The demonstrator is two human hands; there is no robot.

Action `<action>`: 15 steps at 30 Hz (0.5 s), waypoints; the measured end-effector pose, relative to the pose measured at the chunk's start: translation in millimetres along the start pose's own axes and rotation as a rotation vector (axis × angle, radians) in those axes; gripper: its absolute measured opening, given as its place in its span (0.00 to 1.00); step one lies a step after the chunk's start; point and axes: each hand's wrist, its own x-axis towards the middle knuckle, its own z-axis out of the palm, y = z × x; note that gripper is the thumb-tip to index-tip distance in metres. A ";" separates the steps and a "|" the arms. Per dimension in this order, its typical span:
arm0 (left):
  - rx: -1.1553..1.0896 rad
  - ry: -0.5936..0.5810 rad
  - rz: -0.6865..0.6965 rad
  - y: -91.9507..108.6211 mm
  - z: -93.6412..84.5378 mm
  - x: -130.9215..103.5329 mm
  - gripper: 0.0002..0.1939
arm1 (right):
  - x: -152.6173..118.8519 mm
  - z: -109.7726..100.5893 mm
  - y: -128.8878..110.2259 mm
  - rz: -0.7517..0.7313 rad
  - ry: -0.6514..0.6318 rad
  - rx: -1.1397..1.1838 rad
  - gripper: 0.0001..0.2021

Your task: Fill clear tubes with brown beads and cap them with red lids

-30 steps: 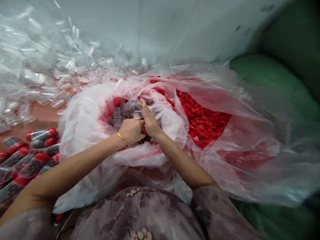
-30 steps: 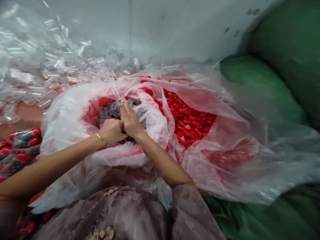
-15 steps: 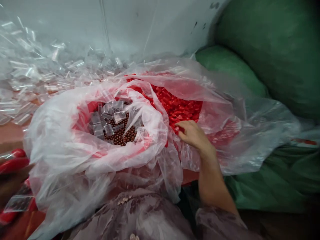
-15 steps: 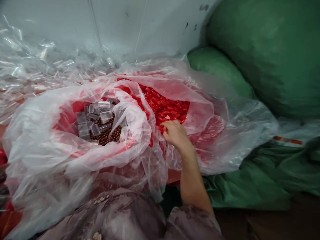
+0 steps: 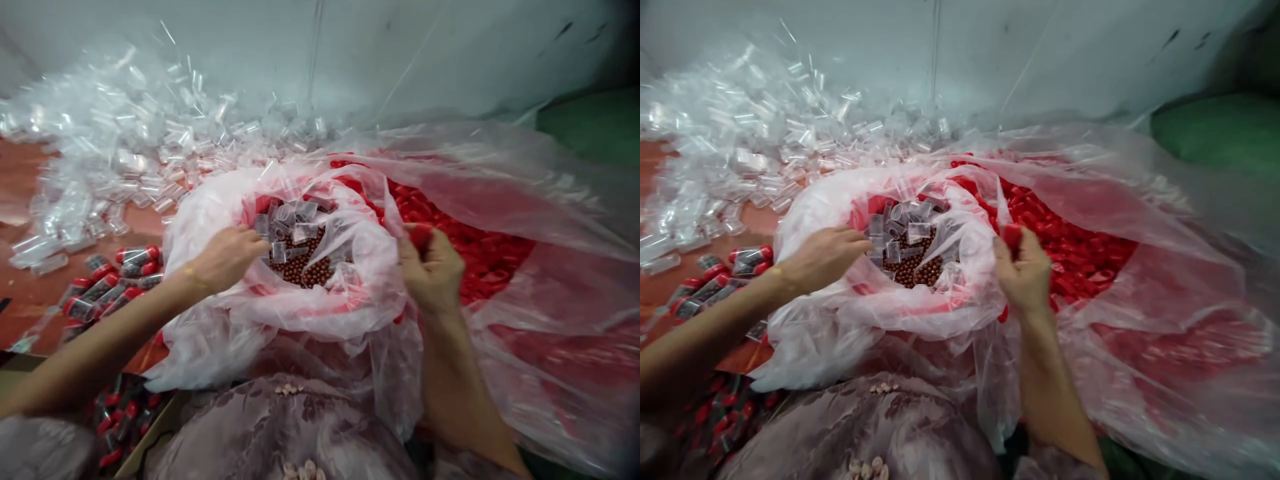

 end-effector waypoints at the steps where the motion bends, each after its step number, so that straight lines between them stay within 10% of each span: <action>1: 0.025 -0.059 0.066 8.2 7.3 20.8 0.13 | -1.4 13.5 -13.9 -0.047 -0.009 0.054 0.16; 6: 0.135 -0.237 0.232 27.6 38.0 77.2 0.11 | -6.1 57.9 -31.6 -0.011 -0.069 0.244 0.13; 15: 0.129 -0.435 0.316 20.5 60.1 93.4 0.08 | -6.4 61.4 -23.3 0.070 -0.272 0.382 0.14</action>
